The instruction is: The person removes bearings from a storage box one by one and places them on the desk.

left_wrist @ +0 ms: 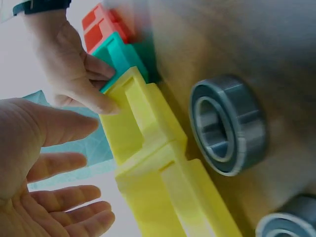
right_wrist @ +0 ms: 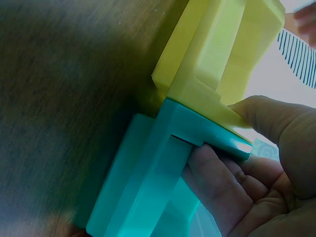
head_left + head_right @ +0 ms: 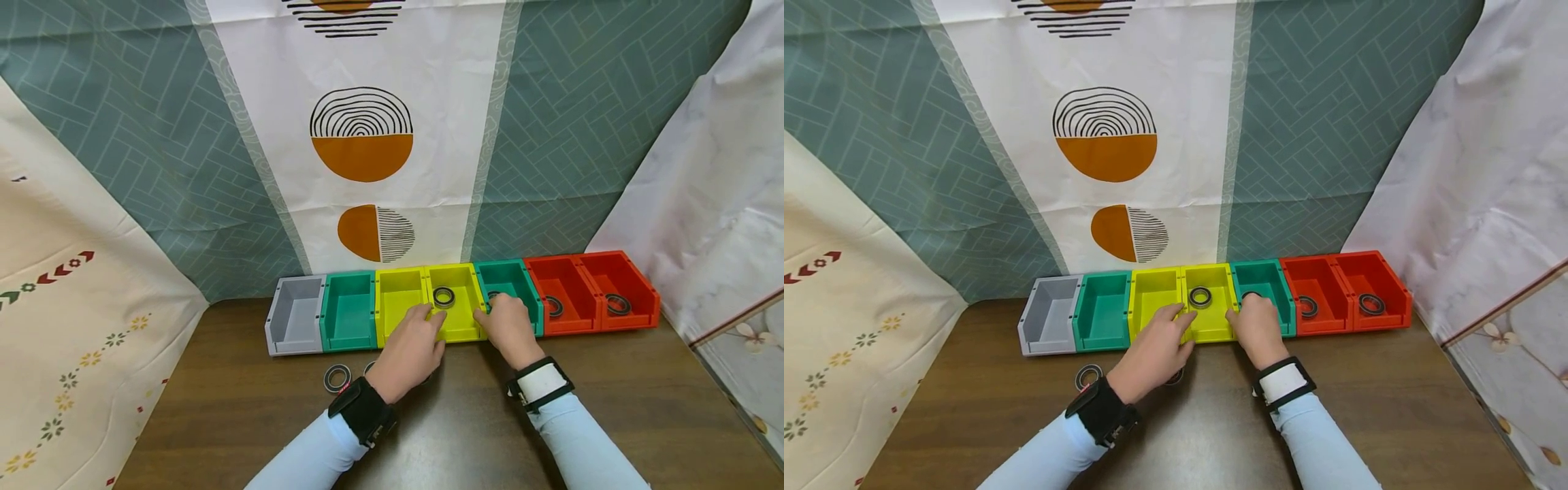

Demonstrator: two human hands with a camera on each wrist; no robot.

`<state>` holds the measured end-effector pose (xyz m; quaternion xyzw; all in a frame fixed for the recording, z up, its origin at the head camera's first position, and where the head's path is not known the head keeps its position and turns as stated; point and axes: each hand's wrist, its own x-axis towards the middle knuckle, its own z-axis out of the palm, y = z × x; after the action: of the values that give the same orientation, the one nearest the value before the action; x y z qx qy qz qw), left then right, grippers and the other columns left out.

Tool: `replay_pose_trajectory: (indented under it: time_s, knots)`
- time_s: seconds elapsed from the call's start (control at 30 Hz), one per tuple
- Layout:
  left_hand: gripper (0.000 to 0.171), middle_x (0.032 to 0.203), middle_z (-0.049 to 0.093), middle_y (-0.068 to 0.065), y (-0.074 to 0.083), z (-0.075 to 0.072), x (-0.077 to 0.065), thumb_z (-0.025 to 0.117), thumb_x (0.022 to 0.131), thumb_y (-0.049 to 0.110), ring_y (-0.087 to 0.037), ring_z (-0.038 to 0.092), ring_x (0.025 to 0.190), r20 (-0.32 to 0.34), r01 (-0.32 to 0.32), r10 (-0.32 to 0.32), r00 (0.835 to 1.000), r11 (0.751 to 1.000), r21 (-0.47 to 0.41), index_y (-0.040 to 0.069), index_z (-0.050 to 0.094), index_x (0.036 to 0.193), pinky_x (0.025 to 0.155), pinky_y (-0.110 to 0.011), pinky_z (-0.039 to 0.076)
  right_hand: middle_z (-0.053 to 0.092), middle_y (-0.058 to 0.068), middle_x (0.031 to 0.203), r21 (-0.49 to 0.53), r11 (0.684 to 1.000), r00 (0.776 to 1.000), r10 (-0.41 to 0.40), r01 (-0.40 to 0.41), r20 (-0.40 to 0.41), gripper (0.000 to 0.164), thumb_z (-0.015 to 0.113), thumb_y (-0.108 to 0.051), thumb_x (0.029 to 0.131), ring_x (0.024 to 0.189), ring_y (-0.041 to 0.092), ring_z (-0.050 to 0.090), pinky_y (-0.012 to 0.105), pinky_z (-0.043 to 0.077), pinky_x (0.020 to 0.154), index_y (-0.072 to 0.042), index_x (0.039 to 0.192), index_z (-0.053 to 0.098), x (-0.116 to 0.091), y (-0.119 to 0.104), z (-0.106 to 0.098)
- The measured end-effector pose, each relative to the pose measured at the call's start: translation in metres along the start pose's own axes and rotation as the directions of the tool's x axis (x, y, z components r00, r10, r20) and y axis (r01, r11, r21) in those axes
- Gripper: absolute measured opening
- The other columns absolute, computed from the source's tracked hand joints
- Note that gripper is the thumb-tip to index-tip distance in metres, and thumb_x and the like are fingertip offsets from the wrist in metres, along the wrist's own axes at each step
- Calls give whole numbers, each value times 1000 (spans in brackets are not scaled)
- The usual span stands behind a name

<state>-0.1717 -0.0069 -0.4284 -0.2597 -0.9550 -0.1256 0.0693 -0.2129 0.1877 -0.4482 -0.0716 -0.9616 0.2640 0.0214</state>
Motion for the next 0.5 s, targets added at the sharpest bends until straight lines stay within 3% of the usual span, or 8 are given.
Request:
replay_pose_trajectory:
  time_s: [0.2, 0.5]
  knots:
    - [56, 142, 42, -15, 7, 1, 25, 64, 87, 30, -27, 44, 129, -39, -4, 3, 999, 1000, -12, 10, 46, 136, 103, -36, 41, 50, 7, 61, 6, 1000, 1000, 9, -9, 4, 33, 67, -31, 83, 56, 21, 51, 25, 40, 44, 1, 80, 64, 0, -2, -1]
    - [59, 145, 36, -21, 18, 13, 51, 58, 90, 25, -33, 36, 135, 23, 2, -3, 1000, 1000, 19, 4, 36, 141, 107, -37, 36, 55, 9, 61, -4, 1000, 1000, -11, 11, -15, 33, 68, -32, 83, 56, 20, 52, 25, 41, 45, 0, 76, 65, 1, 0, 0]
